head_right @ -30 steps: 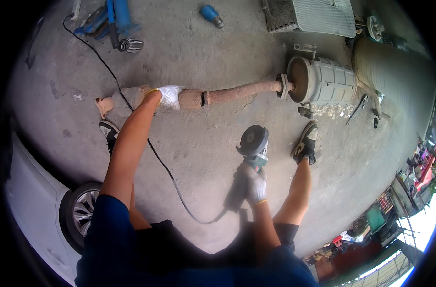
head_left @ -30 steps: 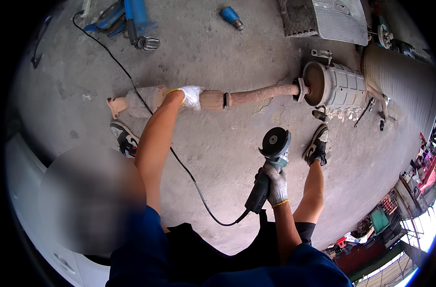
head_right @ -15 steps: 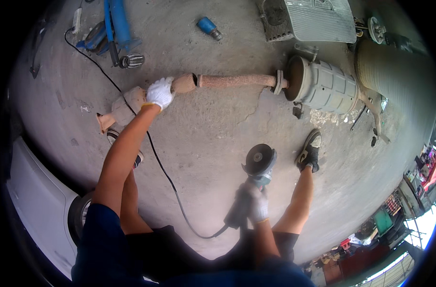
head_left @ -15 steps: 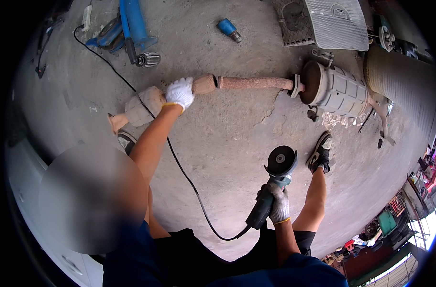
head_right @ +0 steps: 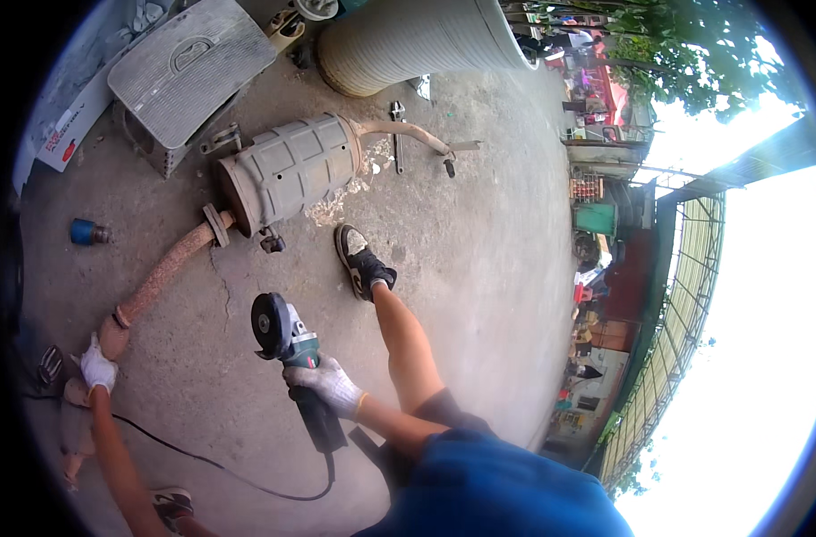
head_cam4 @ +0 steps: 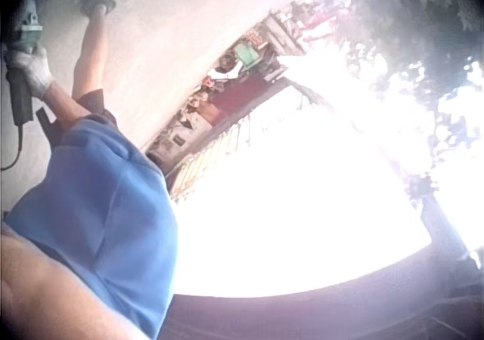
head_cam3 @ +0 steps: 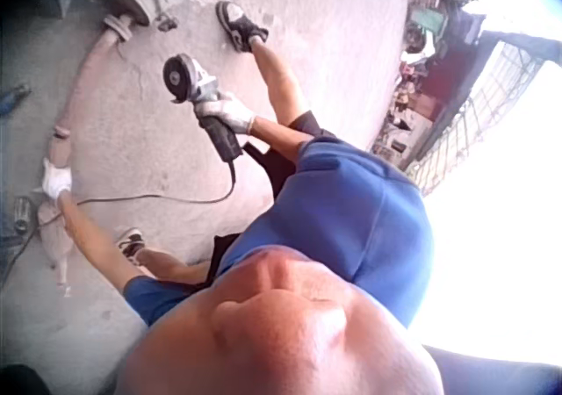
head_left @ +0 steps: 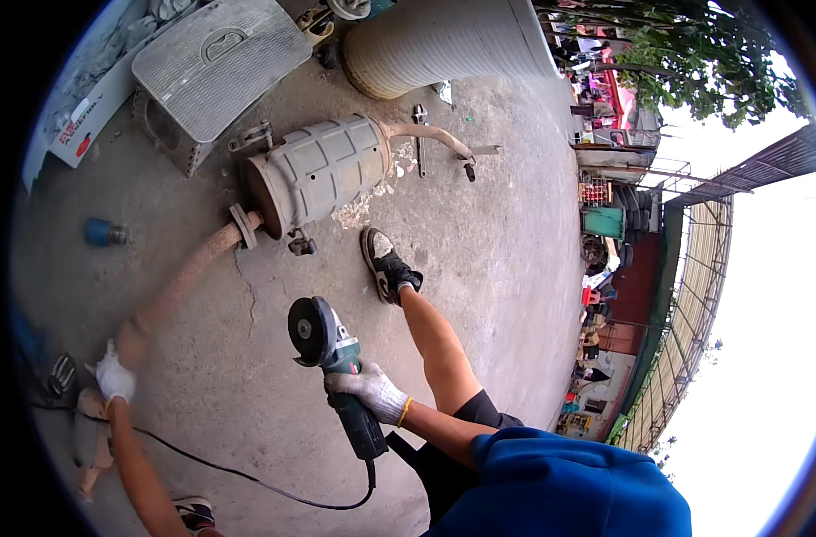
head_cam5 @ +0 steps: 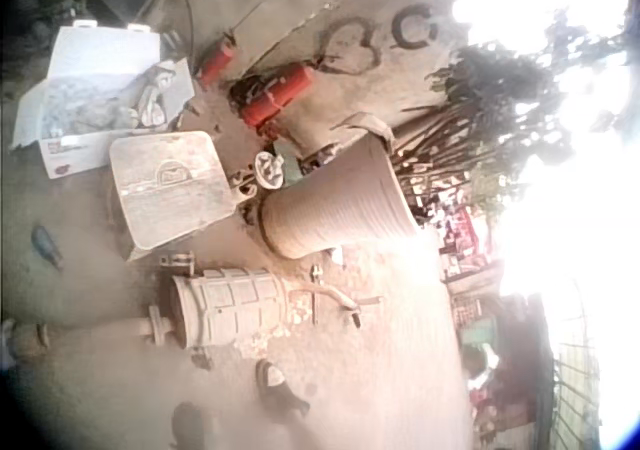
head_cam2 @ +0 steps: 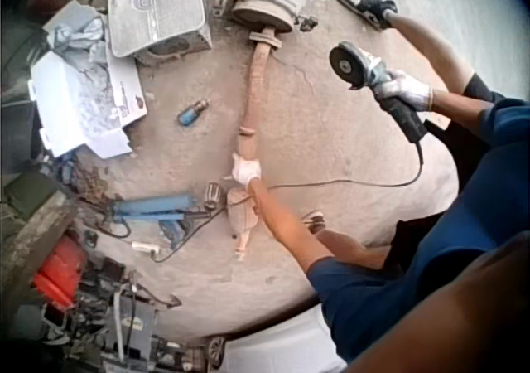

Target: The person uses an angle grinder to cut a long, rusty metal pipe lying on the ground. They secure the pipe with their foot while operating the tool with both hands, cutting through the metal to separate a section. The person then grinds the cut edges of the pipe to smooth them.

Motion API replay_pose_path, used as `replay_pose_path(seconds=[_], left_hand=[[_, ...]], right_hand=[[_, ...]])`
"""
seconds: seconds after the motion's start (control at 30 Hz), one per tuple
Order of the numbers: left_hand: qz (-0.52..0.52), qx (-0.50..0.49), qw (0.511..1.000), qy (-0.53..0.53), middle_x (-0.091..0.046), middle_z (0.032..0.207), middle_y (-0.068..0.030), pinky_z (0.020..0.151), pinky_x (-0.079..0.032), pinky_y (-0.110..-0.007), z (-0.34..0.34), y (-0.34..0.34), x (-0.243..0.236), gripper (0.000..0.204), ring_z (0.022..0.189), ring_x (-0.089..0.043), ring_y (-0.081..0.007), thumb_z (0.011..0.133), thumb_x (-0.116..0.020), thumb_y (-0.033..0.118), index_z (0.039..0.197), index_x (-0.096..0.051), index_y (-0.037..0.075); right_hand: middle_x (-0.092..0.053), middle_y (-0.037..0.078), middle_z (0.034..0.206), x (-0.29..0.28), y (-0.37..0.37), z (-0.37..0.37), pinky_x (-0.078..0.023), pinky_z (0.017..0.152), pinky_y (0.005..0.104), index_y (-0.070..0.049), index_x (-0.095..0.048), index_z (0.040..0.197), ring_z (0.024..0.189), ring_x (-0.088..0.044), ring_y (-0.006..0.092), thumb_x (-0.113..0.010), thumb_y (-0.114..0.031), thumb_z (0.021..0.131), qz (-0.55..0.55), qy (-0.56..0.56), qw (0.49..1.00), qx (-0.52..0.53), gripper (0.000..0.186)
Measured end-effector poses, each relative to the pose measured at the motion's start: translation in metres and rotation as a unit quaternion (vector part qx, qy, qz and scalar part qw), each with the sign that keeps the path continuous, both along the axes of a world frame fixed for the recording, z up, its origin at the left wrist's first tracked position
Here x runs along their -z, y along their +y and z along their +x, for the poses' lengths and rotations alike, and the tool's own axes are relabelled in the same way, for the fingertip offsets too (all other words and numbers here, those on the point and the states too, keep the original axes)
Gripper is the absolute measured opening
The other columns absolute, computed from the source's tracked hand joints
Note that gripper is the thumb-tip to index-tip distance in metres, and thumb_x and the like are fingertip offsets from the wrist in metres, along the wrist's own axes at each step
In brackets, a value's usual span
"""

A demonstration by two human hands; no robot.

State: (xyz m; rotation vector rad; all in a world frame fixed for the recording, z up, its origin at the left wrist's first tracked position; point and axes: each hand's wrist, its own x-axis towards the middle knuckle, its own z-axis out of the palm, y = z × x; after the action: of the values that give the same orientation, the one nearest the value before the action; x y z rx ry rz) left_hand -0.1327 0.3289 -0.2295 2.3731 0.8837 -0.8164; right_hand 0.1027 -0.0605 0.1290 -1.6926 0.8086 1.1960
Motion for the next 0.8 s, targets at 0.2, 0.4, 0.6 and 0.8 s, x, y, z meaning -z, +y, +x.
replay_pose_path(seconds=[0.2,0.4,0.6,0.8], left_hand=[[-0.328,0.206,0.906,0.173,-0.069,0.105,-0.0192,0.087,-0.051,-0.039,0.095,0.054,-0.039,0.074,0.100,-0.065,-0.0301,0.042,-0.086,0.010,0.112,-0.066,-0.004],[-0.088,0.126,0.988,0.015,-0.055,0.127,-0.0154,0.108,-0.034,-0.044,0.026,-0.049,-0.102,0.065,0.135,-0.041,-0.0297,0.073,-0.069,0.025,0.133,-0.051,0.005],[0.178,0.097,0.978,-0.039,-0.060,0.114,-0.0109,0.106,-0.032,-0.054,0.006,-0.125,-0.089,0.037,0.126,-0.046,-0.0290,0.085,-0.052,0.018,0.121,-0.060,0.011],[-0.034,0.035,0.999,-0.025,-0.068,0.091,-0.0117,0.101,-0.034,-0.060,0.025,-0.091,-0.091,0.032,0.093,-0.065,-0.0276,0.077,-0.061,0.011,0.109,-0.066,0.015]], right_hand=[[-0.063,0.008,0.085,0.018,0.012,0.008,-0.056,0.066,0.0329,-0.003,-0.055,0.103,0.070,-0.064,0.0190,-0.076,-0.017,0.079,0.045,-0.002,0.999,0.028,0.035],[-0.061,0.012,0.077,-0.006,0.005,-0.004,-0.054,0.060,0.0344,0.002,-0.056,0.096,0.065,-0.061,0.0217,-0.068,-0.021,0.081,0.081,-0.013,0.996,0.032,0.030],[-0.058,0.008,0.075,-0.008,0.019,-0.005,-0.052,0.061,0.0339,-0.003,-0.052,0.094,0.065,-0.059,0.0203,-0.069,-0.022,0.081,0.050,-0.013,0.999,-0.006,0.029],[-0.058,0.009,0.077,-0.005,0.023,-0.017,-0.052,0.061,0.0333,-0.003,-0.052,0.095,0.066,-0.059,0.0206,-0.071,-0.023,0.081,0.068,-0.006,0.998,-0.010,0.030]])
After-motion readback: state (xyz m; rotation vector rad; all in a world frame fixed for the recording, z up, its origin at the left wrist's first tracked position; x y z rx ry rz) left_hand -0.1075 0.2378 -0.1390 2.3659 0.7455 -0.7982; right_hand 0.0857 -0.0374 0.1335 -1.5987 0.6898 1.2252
